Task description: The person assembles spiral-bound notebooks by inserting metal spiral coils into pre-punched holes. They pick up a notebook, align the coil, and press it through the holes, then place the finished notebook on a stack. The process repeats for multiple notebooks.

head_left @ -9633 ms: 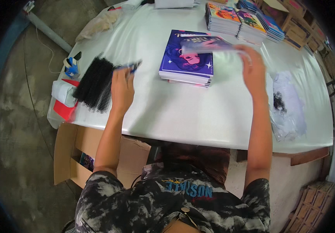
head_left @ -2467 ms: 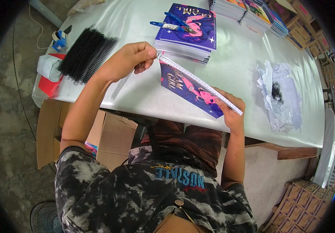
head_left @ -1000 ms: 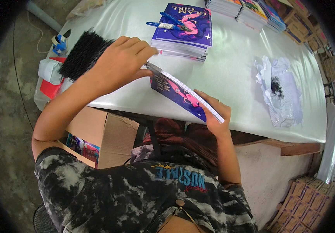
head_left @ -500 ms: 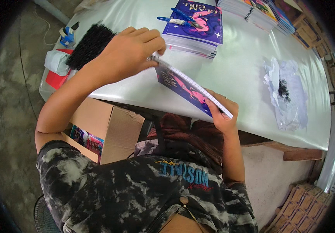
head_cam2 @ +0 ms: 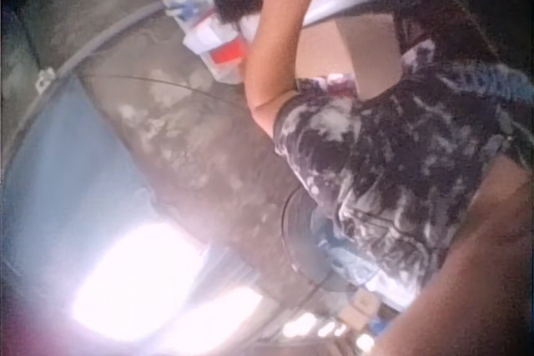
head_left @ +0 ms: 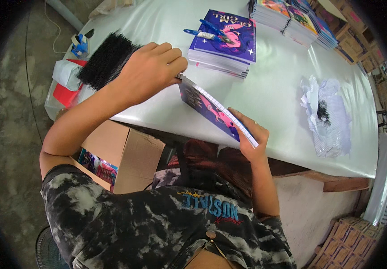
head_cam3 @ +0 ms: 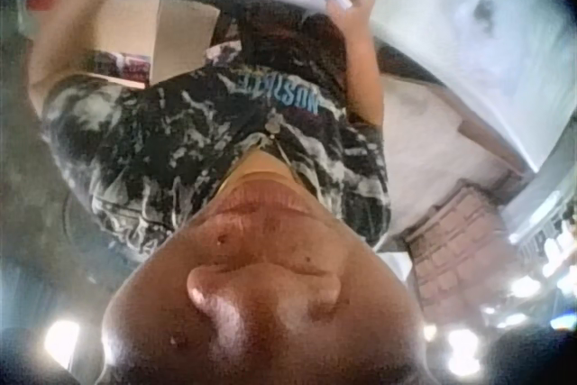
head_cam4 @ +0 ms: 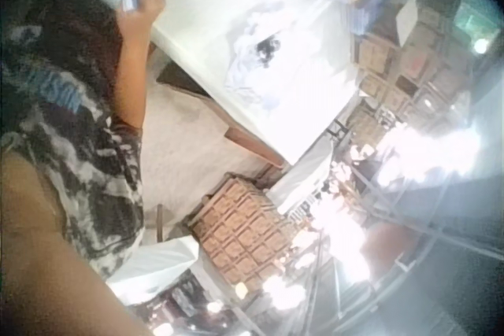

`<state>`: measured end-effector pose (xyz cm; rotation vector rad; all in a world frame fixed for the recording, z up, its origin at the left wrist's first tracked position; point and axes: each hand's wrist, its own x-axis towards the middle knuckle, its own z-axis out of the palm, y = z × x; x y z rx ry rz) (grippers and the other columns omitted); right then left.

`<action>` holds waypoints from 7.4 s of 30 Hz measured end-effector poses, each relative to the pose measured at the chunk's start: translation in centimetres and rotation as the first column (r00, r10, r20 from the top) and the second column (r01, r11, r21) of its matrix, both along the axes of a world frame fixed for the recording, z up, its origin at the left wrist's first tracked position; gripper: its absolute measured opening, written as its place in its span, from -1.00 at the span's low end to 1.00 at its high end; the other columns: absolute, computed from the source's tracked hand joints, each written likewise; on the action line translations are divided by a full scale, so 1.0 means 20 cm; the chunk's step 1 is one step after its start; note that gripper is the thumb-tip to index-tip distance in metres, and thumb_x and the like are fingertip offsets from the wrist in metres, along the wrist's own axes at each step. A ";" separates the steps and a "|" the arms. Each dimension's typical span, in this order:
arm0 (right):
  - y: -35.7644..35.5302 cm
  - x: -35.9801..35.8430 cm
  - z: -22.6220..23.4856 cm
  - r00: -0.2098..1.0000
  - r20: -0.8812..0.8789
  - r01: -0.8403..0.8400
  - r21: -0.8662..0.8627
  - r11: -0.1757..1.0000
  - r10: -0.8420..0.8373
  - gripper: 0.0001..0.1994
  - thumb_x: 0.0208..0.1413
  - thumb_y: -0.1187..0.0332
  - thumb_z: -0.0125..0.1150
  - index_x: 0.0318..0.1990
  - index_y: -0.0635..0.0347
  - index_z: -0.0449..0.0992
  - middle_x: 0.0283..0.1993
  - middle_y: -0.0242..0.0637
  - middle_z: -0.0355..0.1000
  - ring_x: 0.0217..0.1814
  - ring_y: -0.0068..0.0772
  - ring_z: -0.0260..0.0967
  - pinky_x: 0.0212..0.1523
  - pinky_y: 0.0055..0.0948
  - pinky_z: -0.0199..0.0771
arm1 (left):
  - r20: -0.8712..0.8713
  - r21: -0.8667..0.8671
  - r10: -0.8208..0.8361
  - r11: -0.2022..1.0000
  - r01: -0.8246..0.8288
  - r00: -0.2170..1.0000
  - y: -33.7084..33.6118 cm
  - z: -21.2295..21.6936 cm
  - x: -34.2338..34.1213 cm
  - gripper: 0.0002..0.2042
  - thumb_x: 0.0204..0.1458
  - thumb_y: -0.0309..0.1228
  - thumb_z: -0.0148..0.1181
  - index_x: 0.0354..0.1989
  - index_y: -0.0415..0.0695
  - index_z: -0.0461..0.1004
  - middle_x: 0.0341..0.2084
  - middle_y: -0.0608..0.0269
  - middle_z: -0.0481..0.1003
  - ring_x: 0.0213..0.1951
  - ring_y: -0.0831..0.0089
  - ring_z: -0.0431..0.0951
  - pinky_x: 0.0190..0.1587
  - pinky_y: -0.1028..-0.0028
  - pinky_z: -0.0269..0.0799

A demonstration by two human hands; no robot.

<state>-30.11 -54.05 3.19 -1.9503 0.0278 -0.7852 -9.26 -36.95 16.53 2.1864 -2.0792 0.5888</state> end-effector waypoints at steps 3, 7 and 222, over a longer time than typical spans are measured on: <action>0.01 0.01 0.02 1.000 0.005 0.005 -0.057 0.998 -0.005 -0.66 -0.12 0.61 0.03 -0.10 0.32 0.48 -0.11 -0.07 0.46 -0.09 -0.23 0.47 -0.08 -0.46 0.43 | -0.113 0.157 -0.055 0.985 0.073 0.992 0.04 -0.02 0.04 -0.70 -0.31 -0.39 0.32 -0.34 -0.07 0.43 -0.26 0.25 0.44 -0.12 0.29 0.40 0.03 0.27 0.20; 0.02 0.01 0.04 0.996 0.088 0.028 -0.145 0.989 -0.015 -0.67 -0.12 0.61 0.03 -0.12 0.33 0.48 -0.12 -0.07 0.47 -0.11 -0.22 0.47 -0.10 -0.44 0.45 | 0.090 -0.211 -0.003 0.977 0.022 0.996 0.05 -0.11 0.03 -0.41 -0.23 -0.07 0.26 -0.02 -0.13 0.31 0.02 0.01 0.27 0.13 0.13 0.20 0.20 0.11 -0.04; -0.03 -0.15 0.31 0.906 0.412 0.239 -0.305 0.922 -0.098 -0.35 -0.06 0.27 0.15 0.22 0.21 0.08 0.31 0.03 -0.08 0.40 0.14 -0.39 0.26 0.20 -0.47 | -0.856 -0.312 -0.403 0.903 0.296 0.325 -0.38 -0.08 -0.77 -0.25 0.05 -0.13 0.04 0.25 -0.34 -0.17 0.15 -0.39 -0.04 0.19 -0.14 0.05 0.16 0.19 0.03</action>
